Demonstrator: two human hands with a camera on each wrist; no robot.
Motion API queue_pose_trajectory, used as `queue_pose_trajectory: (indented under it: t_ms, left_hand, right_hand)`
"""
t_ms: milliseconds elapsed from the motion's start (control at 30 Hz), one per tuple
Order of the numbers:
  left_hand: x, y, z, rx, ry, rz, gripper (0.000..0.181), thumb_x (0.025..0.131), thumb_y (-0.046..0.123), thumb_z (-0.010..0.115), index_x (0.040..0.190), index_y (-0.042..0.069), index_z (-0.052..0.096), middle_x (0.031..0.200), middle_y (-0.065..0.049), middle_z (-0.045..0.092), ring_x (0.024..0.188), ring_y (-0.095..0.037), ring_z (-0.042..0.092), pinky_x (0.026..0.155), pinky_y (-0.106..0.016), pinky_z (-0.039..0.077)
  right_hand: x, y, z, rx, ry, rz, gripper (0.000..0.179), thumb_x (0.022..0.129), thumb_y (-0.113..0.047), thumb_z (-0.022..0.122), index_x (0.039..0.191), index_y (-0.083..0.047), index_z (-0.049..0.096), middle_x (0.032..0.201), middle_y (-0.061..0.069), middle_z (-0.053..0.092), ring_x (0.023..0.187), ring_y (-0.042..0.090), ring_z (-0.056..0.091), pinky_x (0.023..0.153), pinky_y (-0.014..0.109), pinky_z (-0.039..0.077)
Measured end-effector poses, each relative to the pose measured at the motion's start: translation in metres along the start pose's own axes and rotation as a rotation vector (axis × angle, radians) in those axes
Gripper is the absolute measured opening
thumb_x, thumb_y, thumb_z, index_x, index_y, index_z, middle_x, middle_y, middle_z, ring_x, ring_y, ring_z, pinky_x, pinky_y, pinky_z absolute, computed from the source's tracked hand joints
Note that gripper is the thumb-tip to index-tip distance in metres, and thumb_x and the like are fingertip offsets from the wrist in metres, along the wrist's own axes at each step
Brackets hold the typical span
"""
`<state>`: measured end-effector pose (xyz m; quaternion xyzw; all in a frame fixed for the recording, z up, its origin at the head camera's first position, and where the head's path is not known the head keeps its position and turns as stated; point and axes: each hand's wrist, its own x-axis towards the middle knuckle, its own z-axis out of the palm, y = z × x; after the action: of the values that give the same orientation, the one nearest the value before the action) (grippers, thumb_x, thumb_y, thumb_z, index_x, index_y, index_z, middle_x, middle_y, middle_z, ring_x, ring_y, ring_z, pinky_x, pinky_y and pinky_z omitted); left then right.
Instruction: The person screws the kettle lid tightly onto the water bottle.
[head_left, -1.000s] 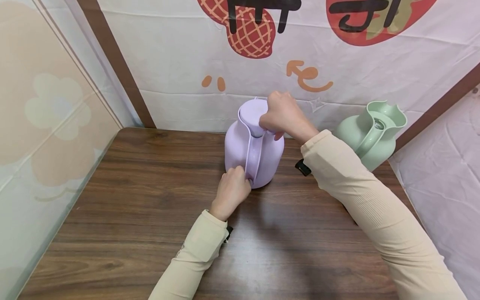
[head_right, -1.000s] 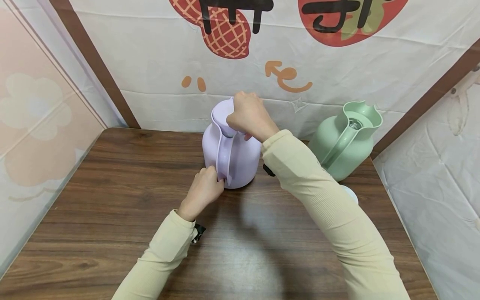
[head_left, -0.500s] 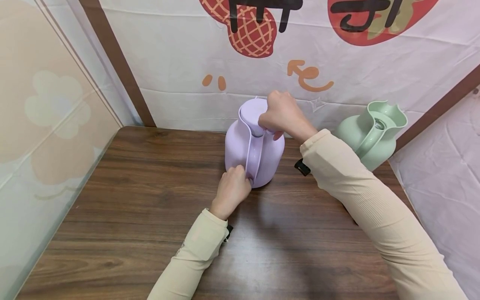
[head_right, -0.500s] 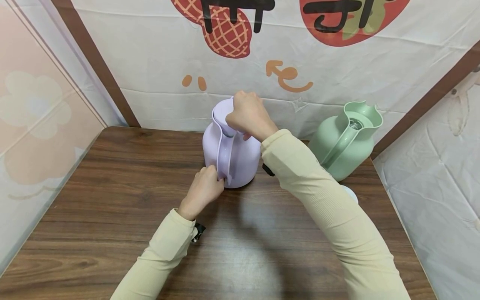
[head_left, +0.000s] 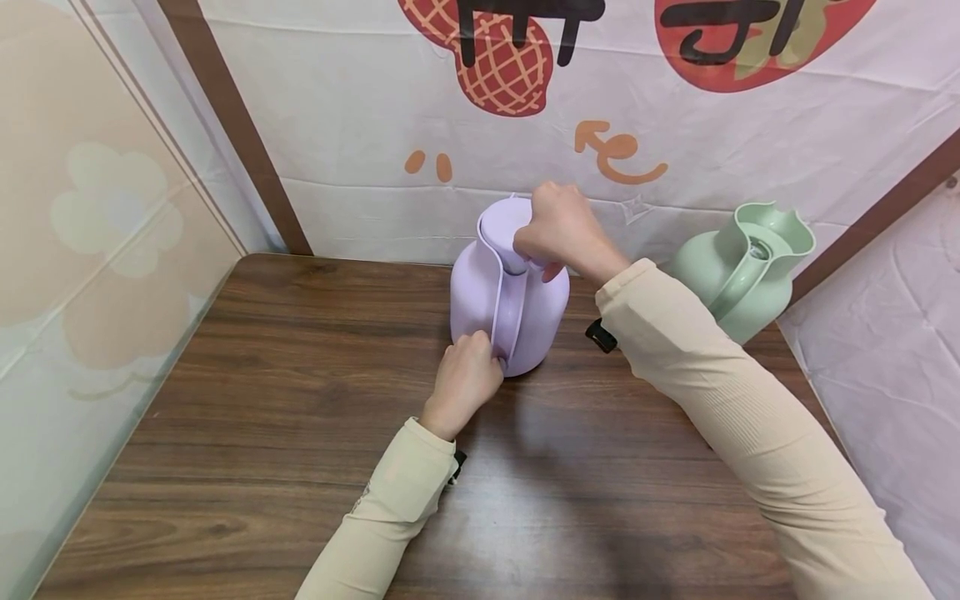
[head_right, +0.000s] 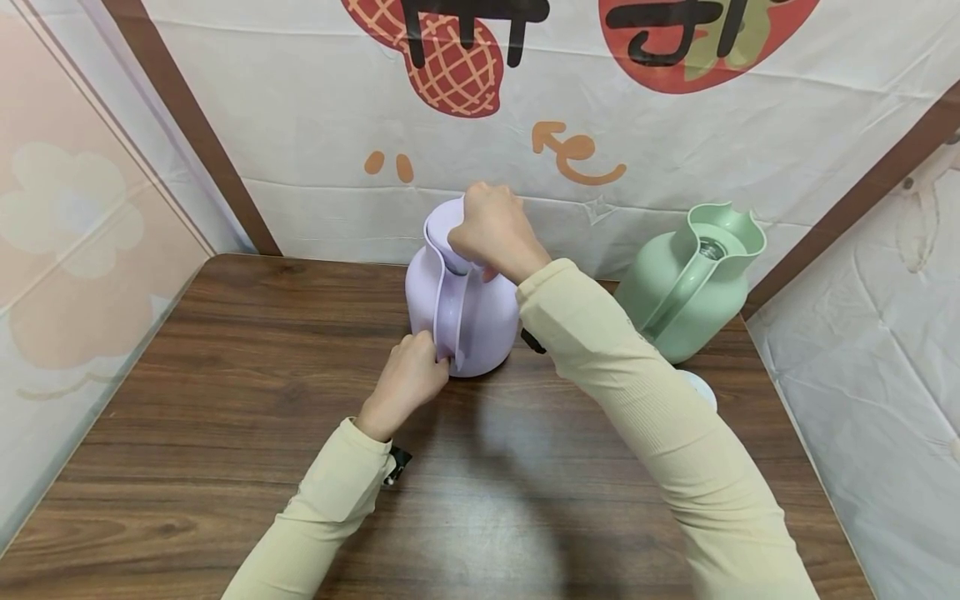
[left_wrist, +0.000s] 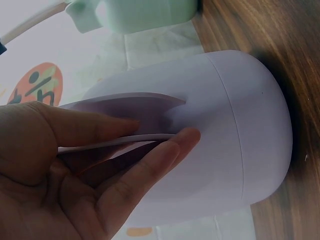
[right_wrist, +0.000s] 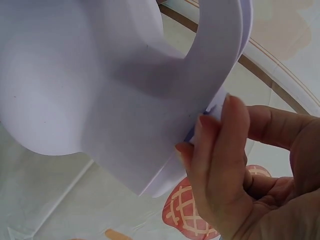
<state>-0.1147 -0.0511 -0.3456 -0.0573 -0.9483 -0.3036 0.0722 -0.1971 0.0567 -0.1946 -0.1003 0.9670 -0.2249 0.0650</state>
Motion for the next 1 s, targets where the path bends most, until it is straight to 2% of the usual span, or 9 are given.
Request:
queue_pose_trajectory:
  t_ms: [367, 667, 867, 1000]
  left_hand:
    - [0.0004, 0.0, -0.0008, 0.001, -0.007, -0.006, 0.014, 0.07, -0.004, 0.055, 0.057, 0.0, 0.05, 0.056, -0.015, 0.052, 0.05, -0.03, 0.049, 0.055, -0.047, 0.044]
    - [-0.0002, 0.0, -0.001, -0.01, -0.003, -0.004, 0.013, 0.069, -0.005, 0.054, 0.057, -0.001, 0.05, 0.056, -0.016, 0.052, 0.05, -0.031, 0.05, 0.054, -0.047, 0.044]
    - [-0.0006, 0.0004, -0.0016, -0.004, -0.008, -0.016, 0.012, 0.07, -0.004, 0.054, 0.059, -0.002, 0.051, 0.059, -0.019, 0.055, 0.054, -0.036, 0.055, 0.056, -0.048, 0.044]
    - [-0.0006, 0.0007, -0.0017, 0.002, -0.017, -0.025, 0.012, 0.071, -0.004, 0.054, 0.06, -0.002, 0.052, 0.061, -0.02, 0.056, 0.057, -0.039, 0.056, 0.057, -0.048, 0.044]
  right_hand:
    - [0.0003, -0.0031, 0.0024, -0.003, 0.025, -0.004, 0.003, 0.062, 0.0, 0.049, 0.06, -0.003, 0.05, 0.057, 0.01, 0.054, 0.04, 0.019, 0.06, 0.041, 0.025, 0.045]
    - [-0.0003, -0.0044, 0.0035, 0.026, 0.036, -0.003, 0.004, 0.062, 0.0, 0.05, 0.06, -0.002, 0.051, 0.053, 0.008, 0.052, 0.04, 0.019, 0.059, 0.041, 0.026, 0.046]
    - [0.0, -0.0051, 0.0035, 0.018, 0.041, -0.001, 0.004, 0.062, 0.0, 0.05, 0.059, -0.003, 0.051, 0.052, 0.008, 0.053, 0.039, 0.02, 0.059, 0.041, 0.026, 0.046]
    - [0.0002, -0.0049, 0.0024, 0.011, 0.015, 0.005, 0.003, 0.062, 0.0, 0.051, 0.062, -0.003, 0.051, 0.056, 0.01, 0.054, 0.04, 0.02, 0.059, 0.043, 0.027, 0.047]
